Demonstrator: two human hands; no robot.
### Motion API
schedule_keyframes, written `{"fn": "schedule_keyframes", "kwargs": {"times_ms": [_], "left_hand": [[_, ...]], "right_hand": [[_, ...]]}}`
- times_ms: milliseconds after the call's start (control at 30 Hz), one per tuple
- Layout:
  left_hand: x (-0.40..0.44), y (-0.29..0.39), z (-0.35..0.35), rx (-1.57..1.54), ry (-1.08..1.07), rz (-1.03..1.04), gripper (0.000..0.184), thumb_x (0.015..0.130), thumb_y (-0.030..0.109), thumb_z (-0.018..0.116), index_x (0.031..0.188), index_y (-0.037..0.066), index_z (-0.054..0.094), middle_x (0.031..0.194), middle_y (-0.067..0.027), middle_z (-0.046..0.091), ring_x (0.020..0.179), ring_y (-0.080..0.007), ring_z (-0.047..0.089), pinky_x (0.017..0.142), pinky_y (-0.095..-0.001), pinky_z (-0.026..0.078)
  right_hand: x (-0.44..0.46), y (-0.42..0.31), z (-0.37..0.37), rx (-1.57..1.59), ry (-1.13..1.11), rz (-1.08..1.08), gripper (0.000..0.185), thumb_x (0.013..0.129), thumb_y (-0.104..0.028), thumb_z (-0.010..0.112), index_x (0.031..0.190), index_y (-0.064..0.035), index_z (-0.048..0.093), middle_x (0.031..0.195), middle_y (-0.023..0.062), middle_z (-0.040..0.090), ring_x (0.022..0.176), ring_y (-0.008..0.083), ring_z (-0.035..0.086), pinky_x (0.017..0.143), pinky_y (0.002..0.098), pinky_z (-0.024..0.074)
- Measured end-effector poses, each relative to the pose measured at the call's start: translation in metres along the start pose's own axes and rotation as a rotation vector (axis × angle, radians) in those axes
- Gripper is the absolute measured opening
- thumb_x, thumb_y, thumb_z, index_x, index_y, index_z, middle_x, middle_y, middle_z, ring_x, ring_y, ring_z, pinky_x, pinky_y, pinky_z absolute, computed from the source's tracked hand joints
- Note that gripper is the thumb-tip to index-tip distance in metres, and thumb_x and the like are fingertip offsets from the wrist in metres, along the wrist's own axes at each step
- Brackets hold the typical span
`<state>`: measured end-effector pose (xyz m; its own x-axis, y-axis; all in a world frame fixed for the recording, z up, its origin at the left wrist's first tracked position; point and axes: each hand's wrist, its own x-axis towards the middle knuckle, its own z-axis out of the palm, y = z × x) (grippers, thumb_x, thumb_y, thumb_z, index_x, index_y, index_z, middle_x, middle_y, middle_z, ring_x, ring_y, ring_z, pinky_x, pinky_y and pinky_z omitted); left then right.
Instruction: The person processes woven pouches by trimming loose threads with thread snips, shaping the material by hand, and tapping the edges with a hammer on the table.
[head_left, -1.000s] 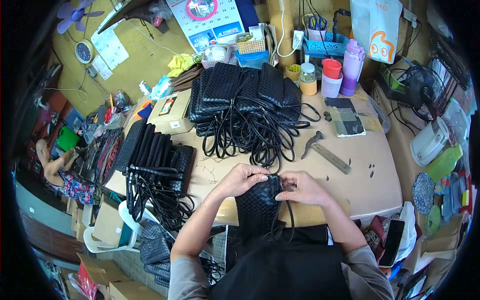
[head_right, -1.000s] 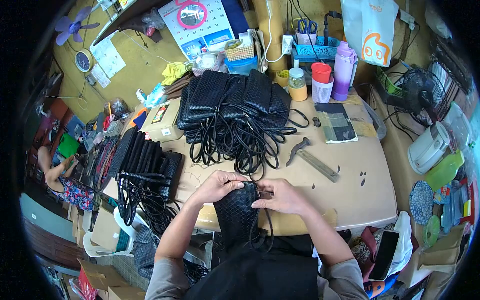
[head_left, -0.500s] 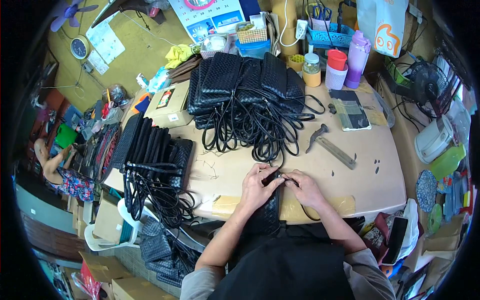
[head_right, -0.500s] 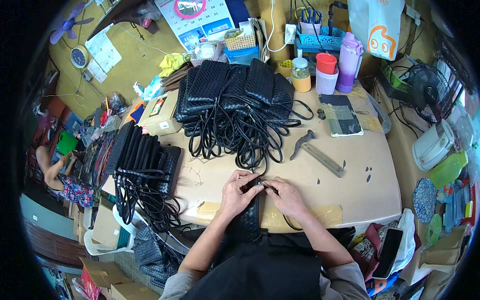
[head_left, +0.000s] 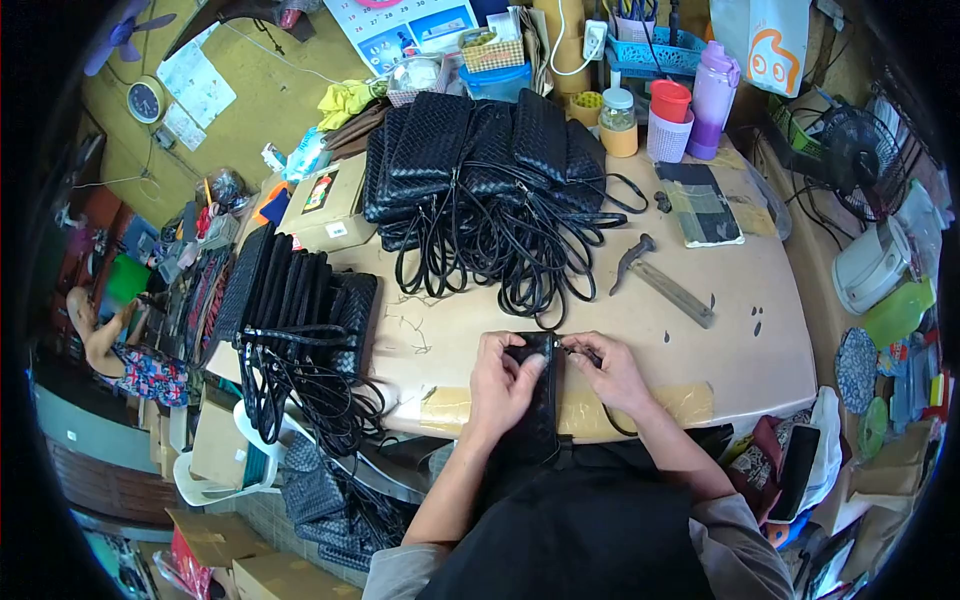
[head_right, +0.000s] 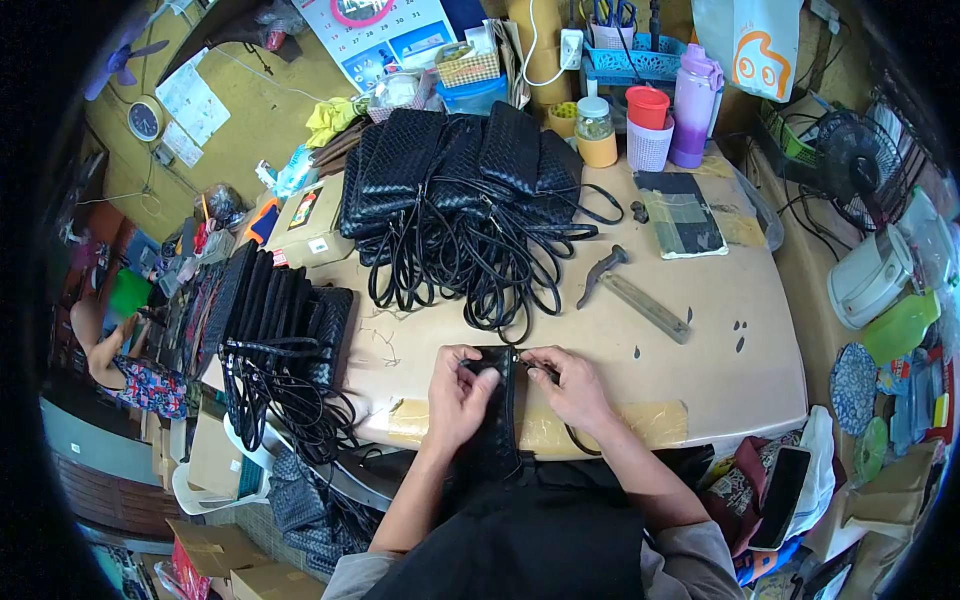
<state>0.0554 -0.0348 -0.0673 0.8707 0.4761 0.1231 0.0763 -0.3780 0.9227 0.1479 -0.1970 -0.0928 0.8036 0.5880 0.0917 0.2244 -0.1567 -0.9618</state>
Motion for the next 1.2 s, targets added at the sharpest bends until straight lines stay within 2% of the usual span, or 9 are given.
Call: {"fn": "schedule_keyframes", "kwargs": {"times_ms": [167, 267, 367, 500, 533, 733, 867, 1000, 1200], "left_hand": [[-0.018, 0.012, 0.001, 0.584, -0.019, 0.393, 0.080, 0.070, 0.028, 0.077, 0.136, 0.002, 0.040, 0.123, -0.0190, 0.049, 0.114, -0.0353, 0.046, 0.100, -0.0445, 0.033], [-0.017, 0.009, -0.007, 0.228, -0.171, 0.193, 0.077, 0.072, 0.030, 0.073, 0.137, 0.004, 0.040, 0.133, -0.0199, 0.045, 0.126, -0.0394, 0.039, 0.101, -0.0479, 0.030], [-0.011, 0.016, -0.018, 0.209, -0.125, 0.415, 0.075, 0.075, 0.029, 0.072, 0.139, 0.007, 0.040, 0.126, -0.0176, 0.048, 0.117, -0.0372, 0.044, 0.099, -0.0465, 0.032], [0.009, 0.006, -0.041, -0.050, -0.333, 0.355, 0.026, 0.084, 0.016, 0.064, 0.107, 0.003, 0.061, 0.098, -0.0085, 0.057, 0.097, -0.0245, 0.051, 0.091, -0.0371, 0.037], [0.008, 0.001, -0.040, -0.228, -0.227, 0.259, 0.009, 0.089, 0.011, 0.060, 0.089, 0.002, 0.060, 0.087, -0.0041, 0.055, 0.087, -0.0169, 0.050, 0.083, -0.0300, 0.039], [0.015, -0.032, -0.045, -0.751, 0.031, 0.075, 0.024, 0.097, 0.028, 0.054, 0.091, 0.005, 0.056, 0.088, 0.0006, 0.051, 0.082, -0.0080, 0.047, 0.076, -0.0220, 0.038], [0.006, -0.042, -0.025, -1.029, -0.095, 0.151, 0.048, 0.087, 0.049, 0.060, 0.101, 0.003, 0.056, 0.100, -0.0072, 0.055, 0.114, -0.0204, 0.048, 0.097, -0.0307, 0.036], [-0.014, -0.019, -0.025, -0.815, -0.281, 0.157, 0.067, 0.081, 0.038, 0.059, 0.133, -0.001, 0.042, 0.141, -0.0173, 0.041, 0.137, -0.0261, 0.033, 0.112, -0.0358, 0.023], [-0.026, -0.001, -0.024, -0.590, -0.155, 0.098, 0.064, 0.085, 0.029, 0.052, 0.138, -0.004, 0.038, 0.141, -0.0165, 0.041, 0.129, -0.0248, 0.042, 0.109, -0.0364, 0.031]], "right_hand": [[-0.002, -0.017, 0.005, -0.091, 0.129, -0.130, 0.020, 0.082, 0.001, 0.066, 0.101, 0.0001, 0.065, 0.078, 0.0056, 0.057, 0.068, 0.0093, 0.055, 0.060, 0.0244, 0.0447], [-0.005, -0.034, -0.002, -0.205, 0.202, -0.348, 0.022, 0.076, 0.005, 0.069, 0.096, -0.0014, 0.066, 0.078, 0.0072, 0.056, 0.067, 0.0141, 0.057, 0.056, 0.0272, 0.0459], [-0.009, -0.046, 0.000, -0.263, 0.191, -0.483, 0.024, 0.071, 0.005, 0.069, 0.093, -0.0035, 0.065, 0.081, 0.0085, 0.057, 0.066, 0.0227, 0.064, 0.056, 0.0317, 0.0505], [-0.016, -0.065, 0.010, -0.282, 0.174, -0.662, 0.028, 0.068, 0.005, 0.069, 0.094, -0.0070, 0.066, 0.080, 0.0067, 0.055, 0.061, 0.0206, 0.062, 0.054, 0.0318, 0.0497], [-0.019, -0.068, 0.016, -0.273, 0.168, -0.658, 0.025, 0.070, 0.003, 0.069, 0.092, -0.0080, 0.066, 0.080, 0.0056, 0.054, 0.061, 0.0201, 0.060, 0.053, 0.0316, 0.0483], [-0.056, -0.056, 0.031, -0.076, -0.509, -0.553, 0.023, 0.077, -0.004, 0.071, 0.097, -0.0108, 0.061, 0.081, 0.0036, 0.052, 0.070, 0.0155, 0.059, 0.058, 0.0286, 0.0464], [-0.041, -0.073, 0.023, 0.301, -0.376, 0.005, 0.036, 0.085, -0.012, 0.072, 0.114, -0.0069, 0.052, 0.079, -0.0021, 0.051, 0.074, 0.0042, 0.051, 0.065, 0.0222, 0.0442], [-0.007, -0.068, 0.029, 0.412, -0.264, -0.039, 0.055, 0.081, -0.016, 0.077, 0.124, -0.0035, 0.044, 0.079, -0.0010, 0.051, 0.074, 0.0051, 0.052, 0.068, 0.0210, 0.0431], [-0.005, -0.054, 0.058, 0.465, -0.147, -0.077, 0.073, 0.076, -0.023, 0.082, 0.127, -0.0040, 0.034, 0.087, 0.0040, 0.058, 0.078, 0.0090, 0.055, 0.068, 0.0239, 0.0445]]}}
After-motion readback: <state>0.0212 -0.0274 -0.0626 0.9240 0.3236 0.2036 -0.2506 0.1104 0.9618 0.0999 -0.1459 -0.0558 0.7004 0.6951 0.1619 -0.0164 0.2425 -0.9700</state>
